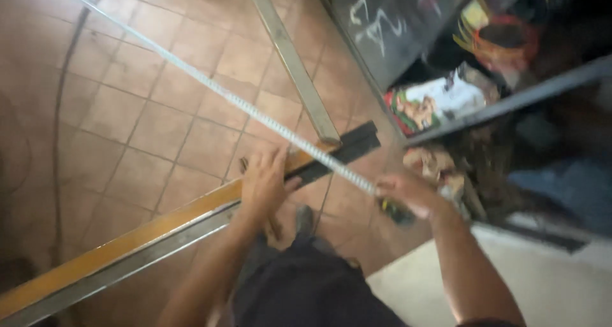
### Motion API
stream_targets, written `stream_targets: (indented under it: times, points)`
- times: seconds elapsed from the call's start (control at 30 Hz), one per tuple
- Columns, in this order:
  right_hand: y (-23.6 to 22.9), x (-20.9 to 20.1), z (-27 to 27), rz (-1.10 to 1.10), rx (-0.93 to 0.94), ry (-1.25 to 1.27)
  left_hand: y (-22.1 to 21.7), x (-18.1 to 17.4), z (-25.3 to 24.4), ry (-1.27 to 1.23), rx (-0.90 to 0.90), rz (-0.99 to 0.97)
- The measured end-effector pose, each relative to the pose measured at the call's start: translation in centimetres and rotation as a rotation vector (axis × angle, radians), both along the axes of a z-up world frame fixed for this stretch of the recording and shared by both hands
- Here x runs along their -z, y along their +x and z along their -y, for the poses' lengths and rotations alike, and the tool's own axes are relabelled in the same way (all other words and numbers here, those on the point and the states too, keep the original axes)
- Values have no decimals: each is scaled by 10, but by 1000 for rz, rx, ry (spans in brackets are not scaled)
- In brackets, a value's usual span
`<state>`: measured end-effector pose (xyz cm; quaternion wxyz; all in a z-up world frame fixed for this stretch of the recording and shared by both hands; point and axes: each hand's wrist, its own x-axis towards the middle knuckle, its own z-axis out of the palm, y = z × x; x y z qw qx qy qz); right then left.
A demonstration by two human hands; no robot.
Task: Measuring metal frames using a tape measure
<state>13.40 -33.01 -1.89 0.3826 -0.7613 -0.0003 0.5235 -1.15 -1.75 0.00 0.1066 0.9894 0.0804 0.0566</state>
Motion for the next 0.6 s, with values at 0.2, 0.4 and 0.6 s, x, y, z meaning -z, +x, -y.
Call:
stream_targets:
  times: [0.2,0.4,0.6]
  points:
    - [-84,-35,-29,-376,-86,161,-77,1,69,-791,-86,157]
    - [-160,7,-66,-436,-96,486,-152,11,89,-1238,-394,41]
    - [-252,-28,-142,-126,-412,382,-249,22,74,-1603,-758,421]
